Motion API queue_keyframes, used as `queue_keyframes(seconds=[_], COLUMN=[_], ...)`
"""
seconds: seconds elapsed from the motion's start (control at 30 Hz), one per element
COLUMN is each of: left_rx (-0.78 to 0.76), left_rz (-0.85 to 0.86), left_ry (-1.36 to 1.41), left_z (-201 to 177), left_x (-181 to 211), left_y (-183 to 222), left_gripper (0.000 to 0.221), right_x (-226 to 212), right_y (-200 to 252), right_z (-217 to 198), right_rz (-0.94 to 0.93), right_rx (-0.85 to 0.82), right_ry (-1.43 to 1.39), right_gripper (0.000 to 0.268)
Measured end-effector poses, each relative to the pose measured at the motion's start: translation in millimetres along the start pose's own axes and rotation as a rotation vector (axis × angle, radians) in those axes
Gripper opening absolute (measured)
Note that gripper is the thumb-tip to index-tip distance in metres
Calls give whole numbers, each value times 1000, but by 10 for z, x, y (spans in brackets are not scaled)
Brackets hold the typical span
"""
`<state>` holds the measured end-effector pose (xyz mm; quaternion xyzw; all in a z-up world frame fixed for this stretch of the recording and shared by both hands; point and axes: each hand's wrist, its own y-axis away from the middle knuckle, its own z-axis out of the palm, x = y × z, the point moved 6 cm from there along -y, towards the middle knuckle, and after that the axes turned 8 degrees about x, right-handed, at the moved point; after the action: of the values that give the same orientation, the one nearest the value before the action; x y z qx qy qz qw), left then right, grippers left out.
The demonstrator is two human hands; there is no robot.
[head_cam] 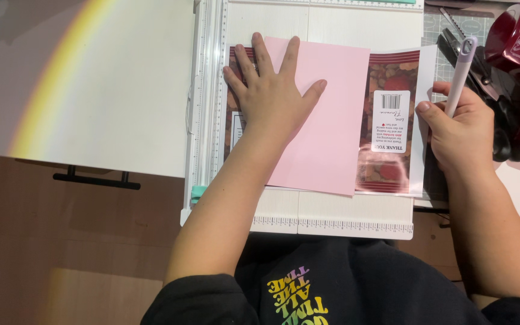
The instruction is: The person aligns a printed card over a paper sheet on a cutting mat and scores it using a tool. The person then removes a printed wrapper from a paper backing and folds it over the edge of the sheet.
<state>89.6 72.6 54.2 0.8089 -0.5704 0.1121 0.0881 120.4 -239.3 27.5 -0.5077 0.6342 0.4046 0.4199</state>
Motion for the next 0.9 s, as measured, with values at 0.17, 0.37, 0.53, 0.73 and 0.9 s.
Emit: queue_keyframes(seconds=[0.17, 0.37, 0.53, 0.73, 0.9], left_rx=[-18, 34, 59, 80, 149], left_rz=[14, 24, 19, -17, -29], left_ry=[-18, -28, -38, -33, -33], left_z=[-70, -45, -18, 95, 170], left_x=[-2, -34, -66, -85, -71], left_y=[36, 31, 17, -19, -53], left_gripper=[83, 84, 85, 86, 85], right_x=[-2, 215, 649, 991, 1149], right_y=[-10, -81, -250, -484, -579], right_z=[4, -116, -200, -315, -374], right_rz=[-103, -67, -54, -193, -205], right_rx=[44, 78, 34, -51, -64], right_ry=[119, 60, -30, 155, 195], right_gripper=[24, 34, 41, 43, 40])
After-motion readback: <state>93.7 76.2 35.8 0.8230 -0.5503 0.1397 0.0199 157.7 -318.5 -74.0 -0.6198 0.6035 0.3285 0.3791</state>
